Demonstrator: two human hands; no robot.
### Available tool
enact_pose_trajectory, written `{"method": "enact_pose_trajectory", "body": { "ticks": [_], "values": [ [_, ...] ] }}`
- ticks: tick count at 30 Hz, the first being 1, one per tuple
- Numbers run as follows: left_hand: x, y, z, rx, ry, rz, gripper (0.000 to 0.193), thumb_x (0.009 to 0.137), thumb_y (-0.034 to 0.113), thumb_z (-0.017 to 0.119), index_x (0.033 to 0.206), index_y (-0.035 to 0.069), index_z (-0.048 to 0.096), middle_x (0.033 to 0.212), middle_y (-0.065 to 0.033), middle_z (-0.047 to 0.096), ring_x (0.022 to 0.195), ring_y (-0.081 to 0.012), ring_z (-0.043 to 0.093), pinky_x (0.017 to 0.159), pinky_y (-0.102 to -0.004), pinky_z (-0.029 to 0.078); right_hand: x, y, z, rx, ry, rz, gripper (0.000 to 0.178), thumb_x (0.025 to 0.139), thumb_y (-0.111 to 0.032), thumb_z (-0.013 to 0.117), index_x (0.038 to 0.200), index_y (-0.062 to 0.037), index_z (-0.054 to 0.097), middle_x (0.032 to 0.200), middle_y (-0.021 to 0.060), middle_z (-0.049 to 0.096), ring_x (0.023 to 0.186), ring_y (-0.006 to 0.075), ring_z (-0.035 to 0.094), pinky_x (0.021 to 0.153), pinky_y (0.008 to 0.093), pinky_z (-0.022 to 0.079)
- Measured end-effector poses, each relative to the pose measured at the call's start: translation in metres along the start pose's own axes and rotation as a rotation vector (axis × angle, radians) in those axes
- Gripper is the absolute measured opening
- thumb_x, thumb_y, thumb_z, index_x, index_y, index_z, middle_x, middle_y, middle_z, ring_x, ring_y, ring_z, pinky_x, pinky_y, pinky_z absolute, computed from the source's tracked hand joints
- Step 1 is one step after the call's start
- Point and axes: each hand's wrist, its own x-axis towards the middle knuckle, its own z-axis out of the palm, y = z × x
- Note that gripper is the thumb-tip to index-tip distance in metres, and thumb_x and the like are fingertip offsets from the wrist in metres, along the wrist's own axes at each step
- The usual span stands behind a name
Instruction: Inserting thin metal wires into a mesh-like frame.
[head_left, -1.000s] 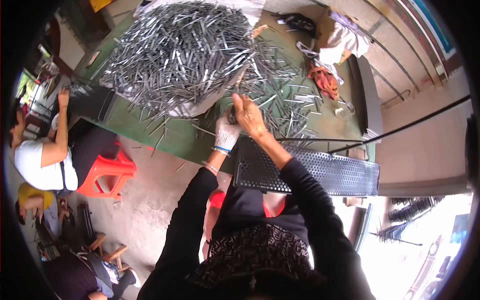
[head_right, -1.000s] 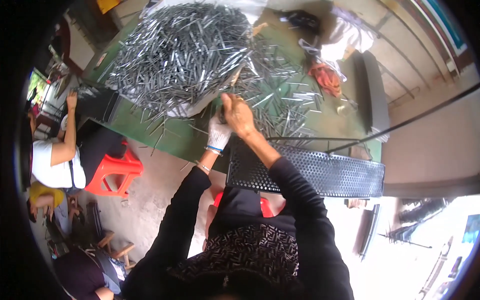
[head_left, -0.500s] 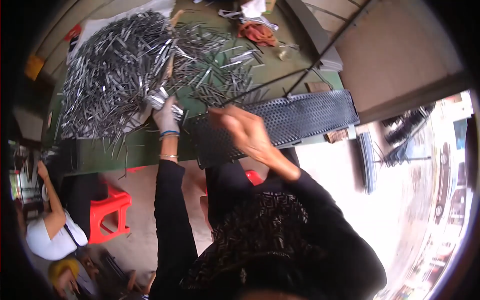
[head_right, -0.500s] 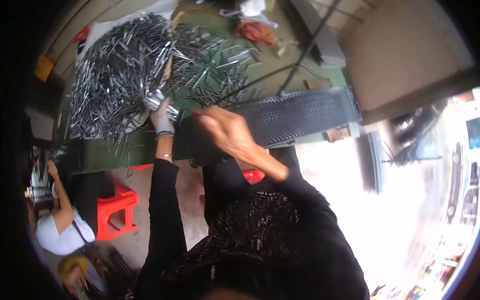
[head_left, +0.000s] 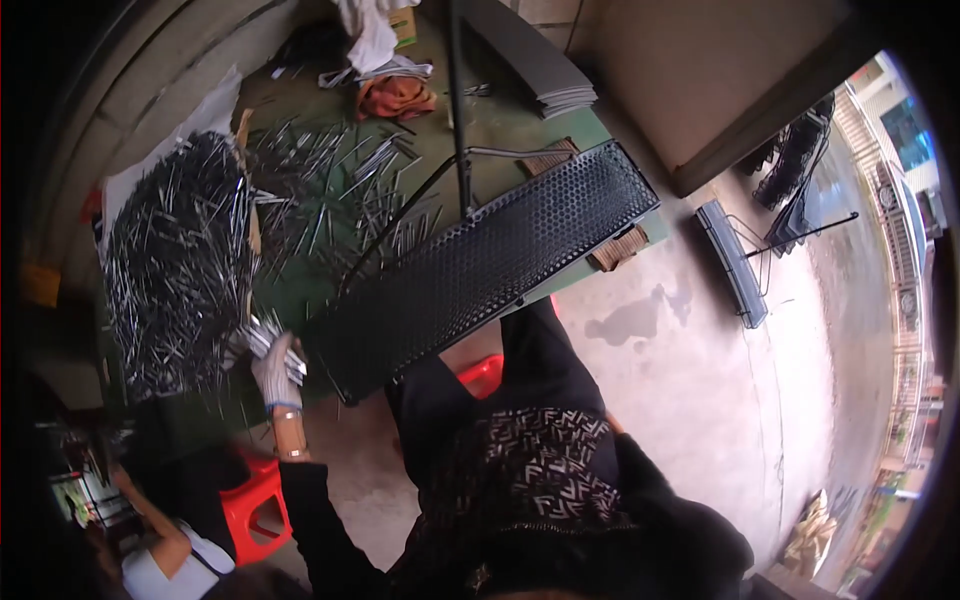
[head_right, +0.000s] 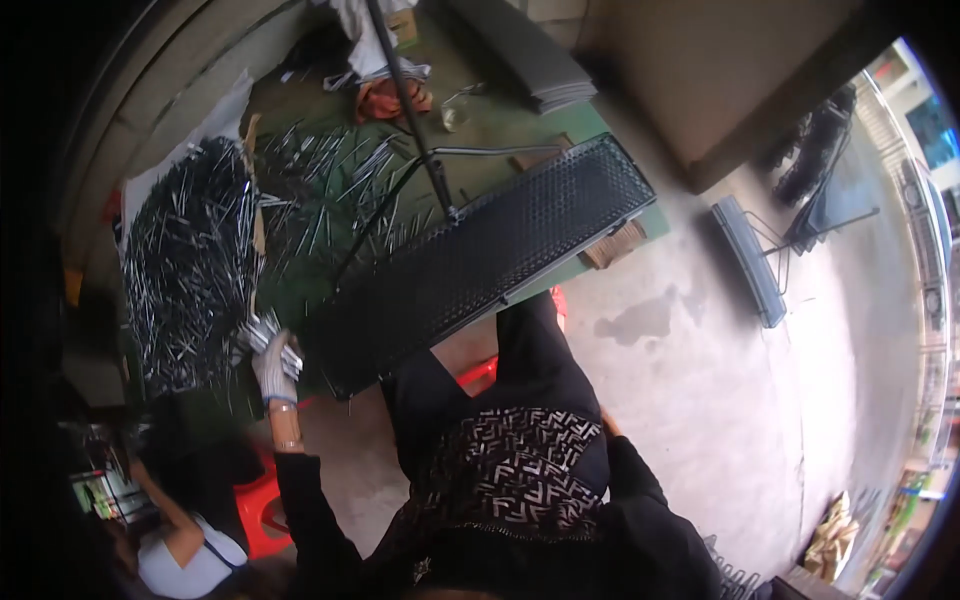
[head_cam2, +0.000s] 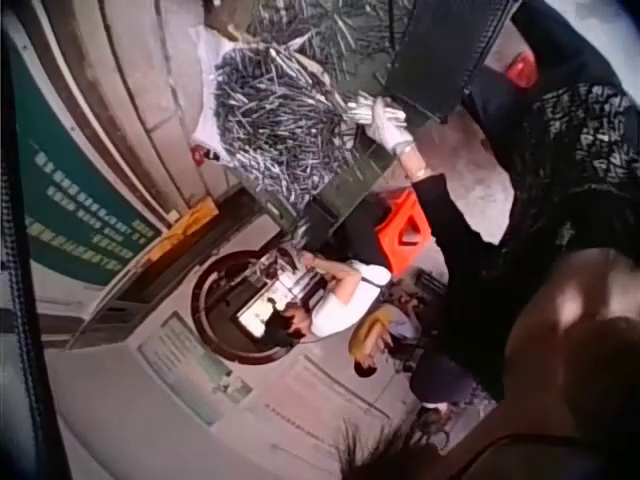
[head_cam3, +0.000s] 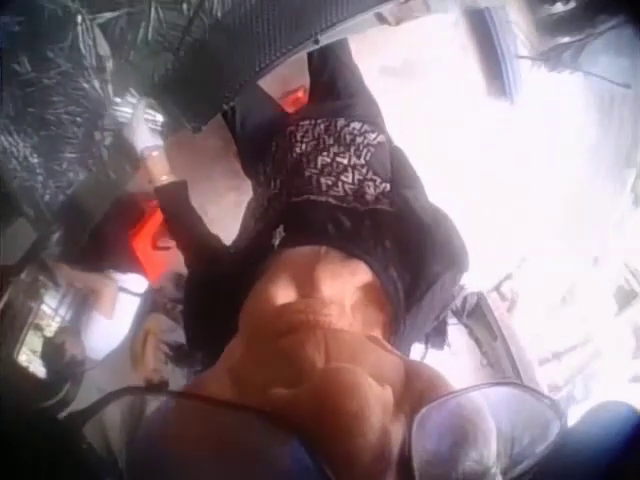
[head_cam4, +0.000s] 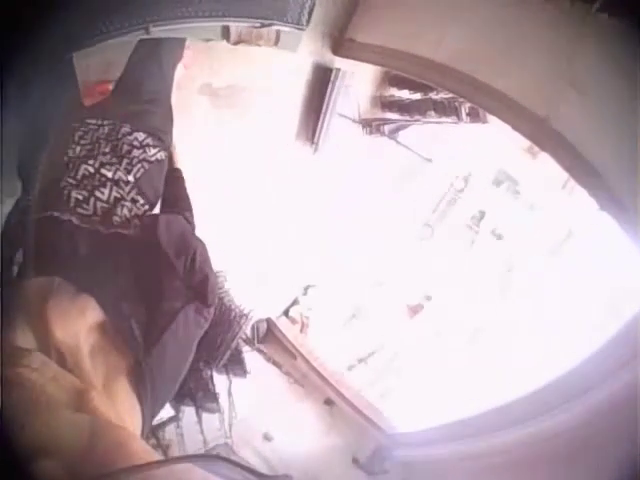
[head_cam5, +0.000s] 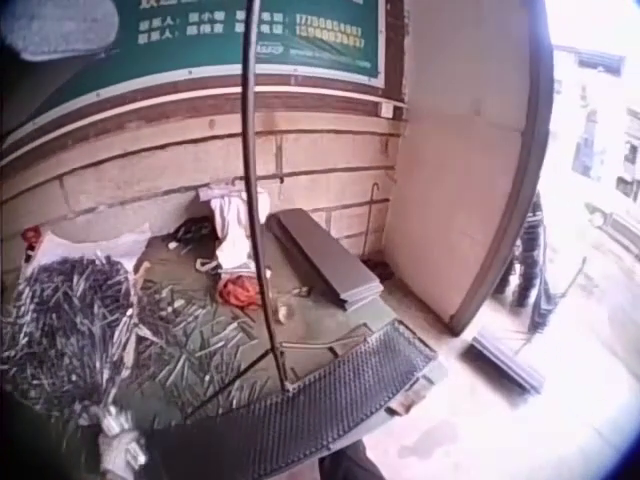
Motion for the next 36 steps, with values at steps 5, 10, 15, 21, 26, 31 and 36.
{"method": "enact_pose_trajectory", "body": {
  "ticks": [5,10,15,21,26,31,36],
  "values": [
    [-0.018,-0.018,-0.033,0.355,0.08,0.098,0.03,0.072,0.007,0.074,0.096,-0.002,0.059,0.086,-0.0068,0.061,0.068,-0.0139,0.059,0.057,-0.0263,0.048,0.011,-0.043,0.043,0.081,0.011,0.16,0.041,0.095,-0.036,0.047,0.098,-0.0002,0.067,0.082,0.0154,0.069,0.073,0.0241,0.066,0.069,0.0368,0.05],
    [-0.013,-0.044,-0.052,0.493,0.011,-0.02,0.019,0.075,0.008,0.066,0.09,-0.001,0.061,0.075,0.0007,0.058,0.061,-0.0107,0.053,0.055,-0.0258,0.043,0.036,-0.08,0.061,0.144,0.048,0.327,0.042,0.095,-0.036,0.046,0.096,0.0007,0.067,0.08,0.0153,0.069,0.073,0.0234,0.066,0.069,0.0362,0.05],
    [-0.018,-0.045,-0.041,0.499,0.078,-0.158,0.02,0.076,0.013,0.067,0.091,0.004,0.059,0.072,-0.0024,0.059,0.057,-0.0159,0.056,0.051,-0.0288,0.046,-0.001,-0.061,0.056,0.146,0.036,0.495,0.044,0.096,-0.036,0.045,0.095,0.0015,0.067,0.077,0.0153,0.068,0.073,0.0226,0.066,0.068,0.0357,0.05],
    [-0.048,-0.031,-0.007,0.25,0.023,-0.116,0.019,0.083,0.018,0.067,0.09,0.001,0.063,0.082,-0.0038,0.062,0.067,-0.0136,0.057,0.059,-0.03,0.047,0.031,-0.147,-0.047,0.365,0.437,0.337,0.049,0.099,-0.04,0.041,0.096,0.003,0.064,0.086,0.0136,0.067,0.068,0.0154,0.06,0.065,0.0316,0.048],
    [-0.02,-0.048,-0.018,0.219,0.066,-0.011,0.028,0.085,0.02,0.065,0.106,0.001,0.061,0.09,-0.0048,0.063,0.075,-0.0154,0.06,0.066,-0.0306,0.05,0.133,-0.294,-0.211,0.457,0.842,-0.308,0.049,0.101,-0.038,0.037,0.112,0.0045,0.059,0.103,0.0139,0.066,0.099,0.0209,0.059,0.092,0.0299,0.042],
    [0.028,-0.066,-0.024,0.287,0.084,0.071,0.03,0.082,0.022,0.069,0.102,0.0,0.064,0.091,-0.0058,0.064,0.075,-0.018,0.061,0.066,-0.0334,0.05,0.241,-0.295,-0.233,0.275,0.316,-0.224,0.061,0.09,-0.054,0.053,0.107,0.0027,0.065,0.099,0.0148,0.068,0.096,0.0218,0.061,0.086,0.0325,0.044],
    [0.046,-0.057,-0.014,0.28,0.078,0.048,0.035,0.082,0.023,0.067,0.096,-0.008,0.063,0.093,-0.0115,0.065,0.08,-0.0188,0.058,0.073,-0.0326,0.047,0.242,-0.287,-0.215,0.197,0.385,-0.155,0.06,0.085,-0.054,0.058,0.101,0.0024,0.069,0.09,0.0189,0.07,0.088,0.0264,0.066,0.079,0.0357,0.049]
  ]
}}
